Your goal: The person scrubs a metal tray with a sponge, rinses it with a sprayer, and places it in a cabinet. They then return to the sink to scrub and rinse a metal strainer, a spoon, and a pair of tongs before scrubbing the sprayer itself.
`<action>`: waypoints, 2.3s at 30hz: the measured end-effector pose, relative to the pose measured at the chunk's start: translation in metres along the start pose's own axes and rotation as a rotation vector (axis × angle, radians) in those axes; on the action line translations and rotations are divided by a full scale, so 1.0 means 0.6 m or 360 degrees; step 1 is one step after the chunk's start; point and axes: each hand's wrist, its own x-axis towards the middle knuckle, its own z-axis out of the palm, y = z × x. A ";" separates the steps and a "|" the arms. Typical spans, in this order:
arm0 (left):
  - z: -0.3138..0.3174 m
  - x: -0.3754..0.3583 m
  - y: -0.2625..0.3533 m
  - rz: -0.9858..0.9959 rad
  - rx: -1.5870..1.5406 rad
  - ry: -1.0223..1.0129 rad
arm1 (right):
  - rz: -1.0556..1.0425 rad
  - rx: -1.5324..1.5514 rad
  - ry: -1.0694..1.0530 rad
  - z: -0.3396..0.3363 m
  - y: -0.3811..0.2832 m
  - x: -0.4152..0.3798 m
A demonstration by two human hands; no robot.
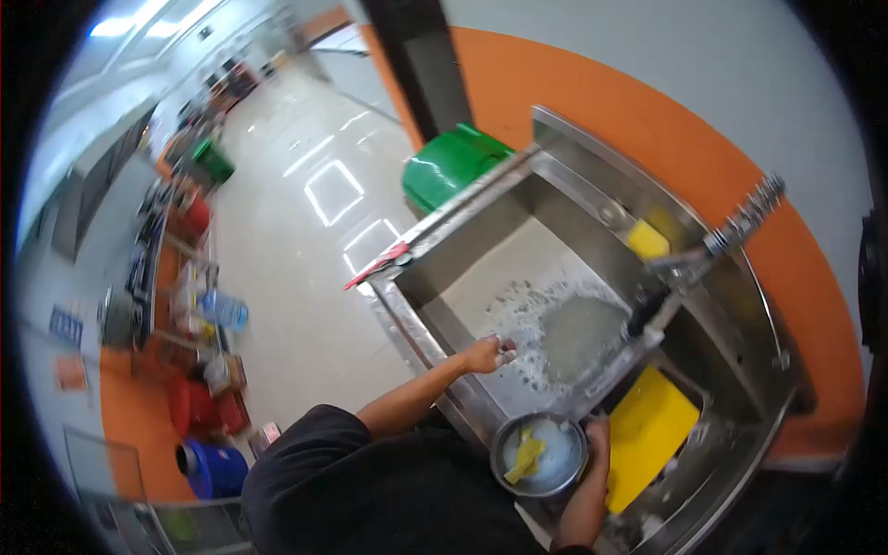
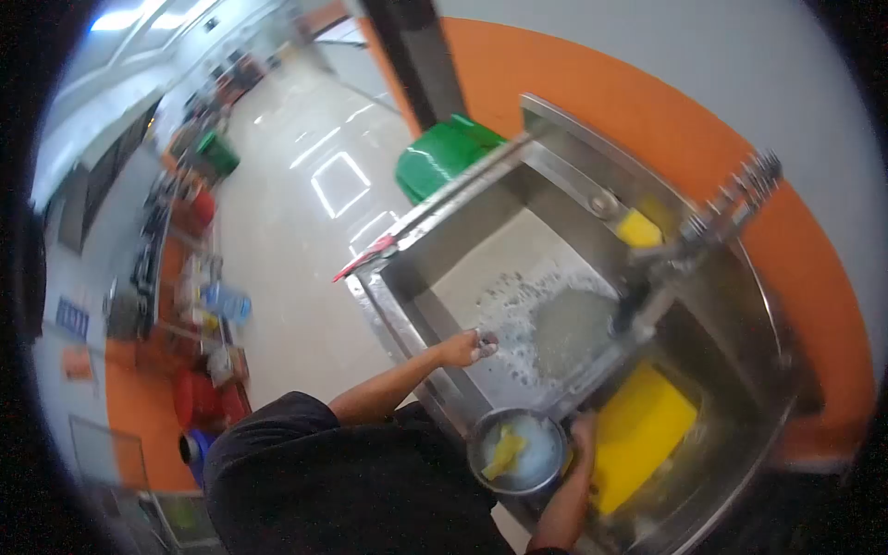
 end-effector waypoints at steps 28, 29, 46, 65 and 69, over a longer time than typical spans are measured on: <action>0.032 0.060 0.071 -0.0216 -0.0774 0.0109 | -0.0812 -0.1480 0.1183 0.272 -0.237 -0.259; 0.018 0.068 0.049 -0.0148 -0.0724 0.0184 | -0.0763 -0.1499 0.1243 0.270 -0.224 -0.271; -0.086 0.062 0.009 -0.0322 -0.0500 0.0108 | -0.0095 -0.0913 0.1223 0.261 -0.145 -0.253; -0.092 0.056 0.019 -0.0201 -0.1297 -0.0576 | -0.0442 -0.0493 0.1558 0.257 -0.235 -0.260; -0.082 0.038 0.060 -0.0085 -0.1474 -0.0837 | -0.0754 -0.0131 0.1498 0.287 -0.332 -0.197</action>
